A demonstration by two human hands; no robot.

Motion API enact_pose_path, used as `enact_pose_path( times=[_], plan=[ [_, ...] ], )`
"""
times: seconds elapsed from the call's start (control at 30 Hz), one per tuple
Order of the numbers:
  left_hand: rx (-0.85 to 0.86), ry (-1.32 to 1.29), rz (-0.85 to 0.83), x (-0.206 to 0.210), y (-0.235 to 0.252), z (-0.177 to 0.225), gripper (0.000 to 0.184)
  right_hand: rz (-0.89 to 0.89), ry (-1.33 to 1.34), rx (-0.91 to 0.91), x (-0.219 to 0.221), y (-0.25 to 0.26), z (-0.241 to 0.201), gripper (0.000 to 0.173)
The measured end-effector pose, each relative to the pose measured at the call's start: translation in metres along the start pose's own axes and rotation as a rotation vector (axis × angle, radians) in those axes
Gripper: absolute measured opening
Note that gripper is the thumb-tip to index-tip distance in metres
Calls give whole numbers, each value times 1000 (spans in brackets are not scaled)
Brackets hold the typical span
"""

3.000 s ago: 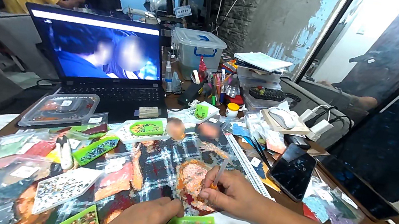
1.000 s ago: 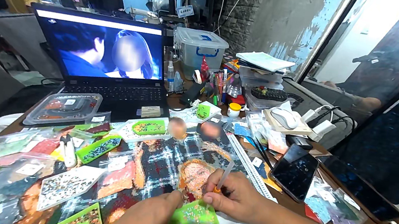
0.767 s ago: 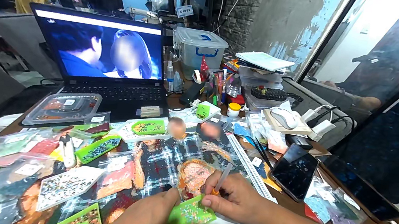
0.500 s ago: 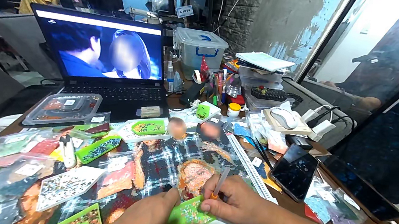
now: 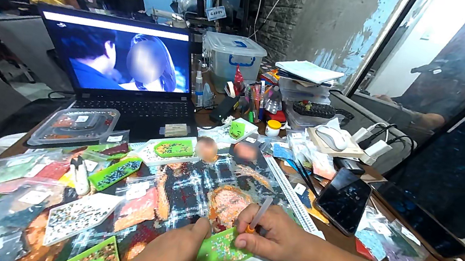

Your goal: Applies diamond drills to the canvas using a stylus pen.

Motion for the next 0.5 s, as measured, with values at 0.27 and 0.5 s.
enact_pose_path(
  times=[0.27,0.5],
  plan=[
    [19,1,8,0,-1,0,60,115,76,79,-12,0,-3,31],
    [19,-4,23,0,-3,2,59,68,96,124,-18,0,-2,31]
  ],
)
Point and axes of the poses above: each hand's wrist, its own y-axis towards the middle knuckle, its own x-axis out of the palm, z = x × y, the point moved 1 cm from there along y, towards the middle knuckle, and after that the axes turned 12 degrees about x, right-handed, at the moved point
